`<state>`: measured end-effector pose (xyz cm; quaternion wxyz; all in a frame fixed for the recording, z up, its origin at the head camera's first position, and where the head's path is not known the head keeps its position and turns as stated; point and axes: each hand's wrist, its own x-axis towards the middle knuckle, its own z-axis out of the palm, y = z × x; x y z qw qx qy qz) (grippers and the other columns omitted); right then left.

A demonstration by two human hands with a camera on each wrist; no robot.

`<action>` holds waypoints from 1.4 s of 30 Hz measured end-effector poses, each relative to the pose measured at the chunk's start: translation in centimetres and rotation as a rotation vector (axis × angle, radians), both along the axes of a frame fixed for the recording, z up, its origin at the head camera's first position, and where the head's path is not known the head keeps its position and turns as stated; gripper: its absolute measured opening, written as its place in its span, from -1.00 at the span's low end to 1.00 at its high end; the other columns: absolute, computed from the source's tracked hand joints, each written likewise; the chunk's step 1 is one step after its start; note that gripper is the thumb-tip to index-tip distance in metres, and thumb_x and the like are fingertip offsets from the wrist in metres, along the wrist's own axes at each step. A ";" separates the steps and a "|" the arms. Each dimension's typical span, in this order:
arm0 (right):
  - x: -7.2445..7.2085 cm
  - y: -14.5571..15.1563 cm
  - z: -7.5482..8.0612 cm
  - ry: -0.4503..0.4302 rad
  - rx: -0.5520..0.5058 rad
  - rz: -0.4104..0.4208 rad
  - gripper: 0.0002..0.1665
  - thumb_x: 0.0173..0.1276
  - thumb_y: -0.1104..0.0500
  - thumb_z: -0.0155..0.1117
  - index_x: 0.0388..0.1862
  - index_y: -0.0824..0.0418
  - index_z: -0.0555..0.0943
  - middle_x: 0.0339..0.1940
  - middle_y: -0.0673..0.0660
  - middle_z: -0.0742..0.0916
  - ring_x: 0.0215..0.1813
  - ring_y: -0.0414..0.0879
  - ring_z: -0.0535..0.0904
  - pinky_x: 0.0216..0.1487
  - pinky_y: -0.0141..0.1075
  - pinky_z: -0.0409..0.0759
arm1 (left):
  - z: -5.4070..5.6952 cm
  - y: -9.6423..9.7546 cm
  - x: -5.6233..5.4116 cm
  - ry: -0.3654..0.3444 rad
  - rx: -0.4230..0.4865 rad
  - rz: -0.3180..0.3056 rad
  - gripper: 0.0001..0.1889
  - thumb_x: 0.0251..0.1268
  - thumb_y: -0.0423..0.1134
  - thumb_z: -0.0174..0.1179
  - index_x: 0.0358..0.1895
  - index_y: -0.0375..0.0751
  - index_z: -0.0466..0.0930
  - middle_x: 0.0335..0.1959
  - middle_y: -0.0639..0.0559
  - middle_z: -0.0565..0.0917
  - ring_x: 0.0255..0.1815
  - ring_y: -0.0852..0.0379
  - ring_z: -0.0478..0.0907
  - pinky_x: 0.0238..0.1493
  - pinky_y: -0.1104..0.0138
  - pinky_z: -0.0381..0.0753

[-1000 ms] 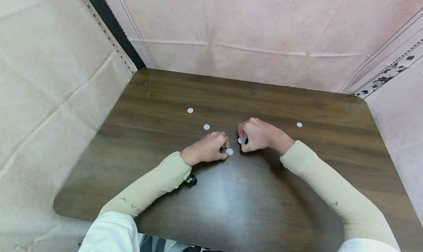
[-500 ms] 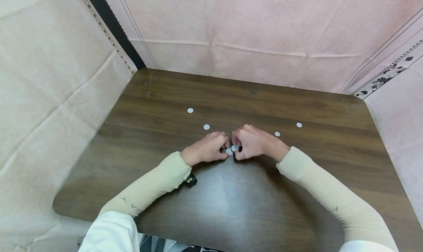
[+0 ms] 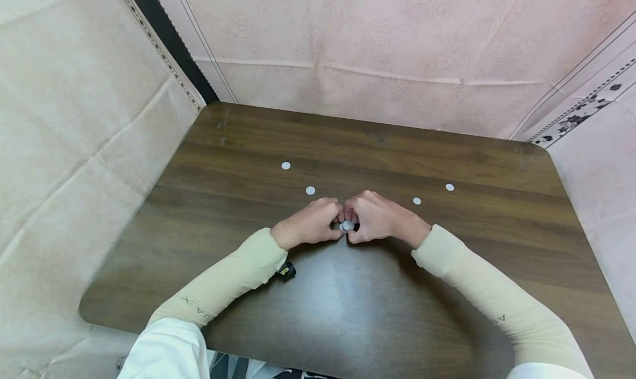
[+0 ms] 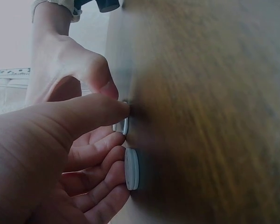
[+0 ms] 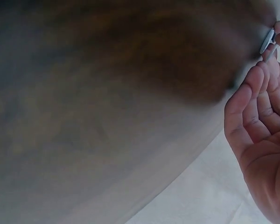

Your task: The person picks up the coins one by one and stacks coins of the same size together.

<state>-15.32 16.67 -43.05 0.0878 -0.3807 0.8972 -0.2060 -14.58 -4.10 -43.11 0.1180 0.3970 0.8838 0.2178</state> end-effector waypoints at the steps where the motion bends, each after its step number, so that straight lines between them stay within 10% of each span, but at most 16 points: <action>1: 0.0 0.0 0.0 0.001 -0.004 0.000 -0.83 -0.03 0.13 0.48 -0.46 0.07 0.64 -0.53 -0.11 0.68 -0.46 -0.33 0.56 -0.39 -0.42 0.59 | 0.0 0.0 0.0 0.003 0.002 0.000 -0.86 0.28 -0.27 0.43 -0.24 -0.23 0.68 -0.25 -0.06 0.64 -0.18 0.06 0.49 -0.04 0.20 0.56; 42: 0.3 -0.1 0.2 -0.067 -0.009 -0.018 -0.85 0.15 0.12 0.51 -0.38 0.12 0.69 -0.48 -0.07 0.73 -0.41 -0.33 0.60 -0.31 -0.41 0.64 | 0.1 -0.2 0.0 0.004 0.008 -0.012 -0.88 0.34 -0.26 0.40 -0.20 -0.24 0.70 -0.22 -0.02 0.67 -0.10 0.06 0.55 0.10 0.17 0.59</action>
